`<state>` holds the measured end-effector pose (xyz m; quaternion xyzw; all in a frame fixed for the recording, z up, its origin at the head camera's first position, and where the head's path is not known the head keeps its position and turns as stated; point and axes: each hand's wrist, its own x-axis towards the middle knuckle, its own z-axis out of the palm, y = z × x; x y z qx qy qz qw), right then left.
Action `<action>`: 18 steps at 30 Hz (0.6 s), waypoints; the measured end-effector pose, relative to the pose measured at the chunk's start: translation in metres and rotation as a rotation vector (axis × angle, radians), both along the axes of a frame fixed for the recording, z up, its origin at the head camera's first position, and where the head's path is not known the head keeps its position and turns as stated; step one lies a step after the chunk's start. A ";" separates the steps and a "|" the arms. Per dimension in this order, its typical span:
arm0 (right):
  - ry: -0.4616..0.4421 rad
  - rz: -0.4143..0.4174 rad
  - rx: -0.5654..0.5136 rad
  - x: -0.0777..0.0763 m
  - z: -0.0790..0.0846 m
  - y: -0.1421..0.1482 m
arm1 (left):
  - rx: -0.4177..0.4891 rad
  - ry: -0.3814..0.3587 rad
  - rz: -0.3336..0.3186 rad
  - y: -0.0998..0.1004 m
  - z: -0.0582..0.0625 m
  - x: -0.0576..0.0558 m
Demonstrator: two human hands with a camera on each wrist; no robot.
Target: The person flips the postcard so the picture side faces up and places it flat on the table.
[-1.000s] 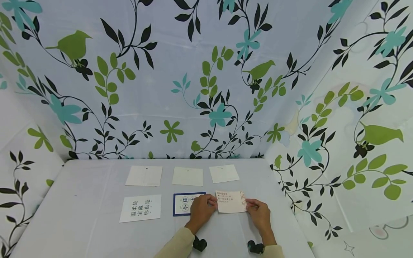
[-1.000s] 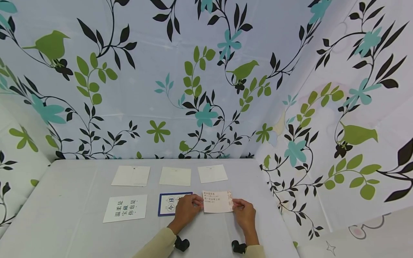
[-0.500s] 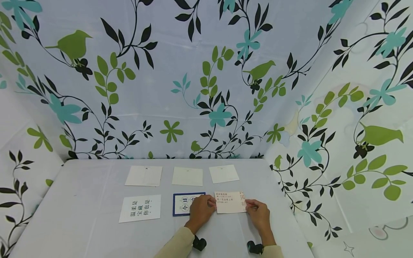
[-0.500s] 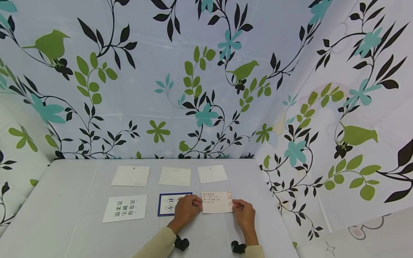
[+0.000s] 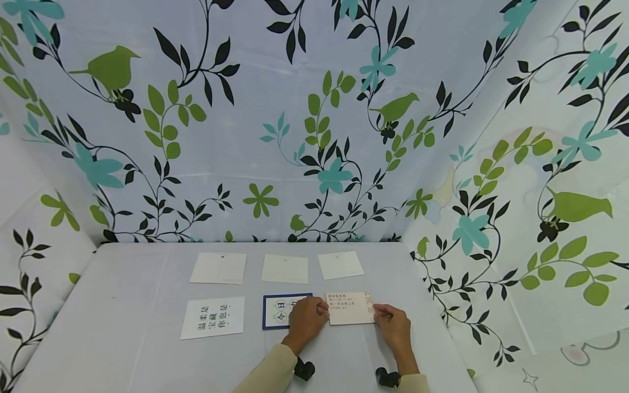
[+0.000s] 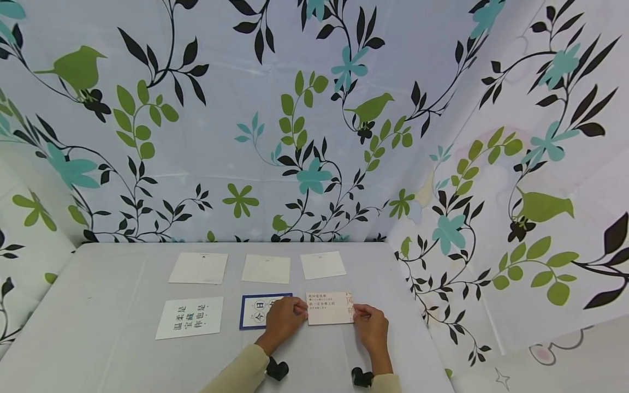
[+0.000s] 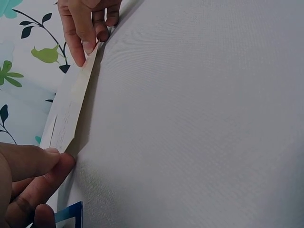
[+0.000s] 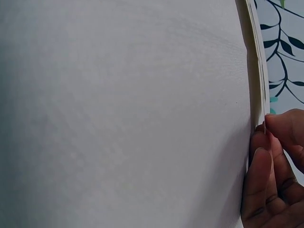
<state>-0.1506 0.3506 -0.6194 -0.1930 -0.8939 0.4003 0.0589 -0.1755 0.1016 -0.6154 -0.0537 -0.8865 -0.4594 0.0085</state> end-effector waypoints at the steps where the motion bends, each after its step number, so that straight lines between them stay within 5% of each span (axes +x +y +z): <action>1: -0.001 -0.003 0.001 0.000 0.000 0.000 | 0.002 0.000 -0.002 0.000 0.001 0.000; 18: 0.019 -0.026 0.012 0.001 0.000 -0.002 | -0.042 0.049 0.047 0.004 -0.005 0.000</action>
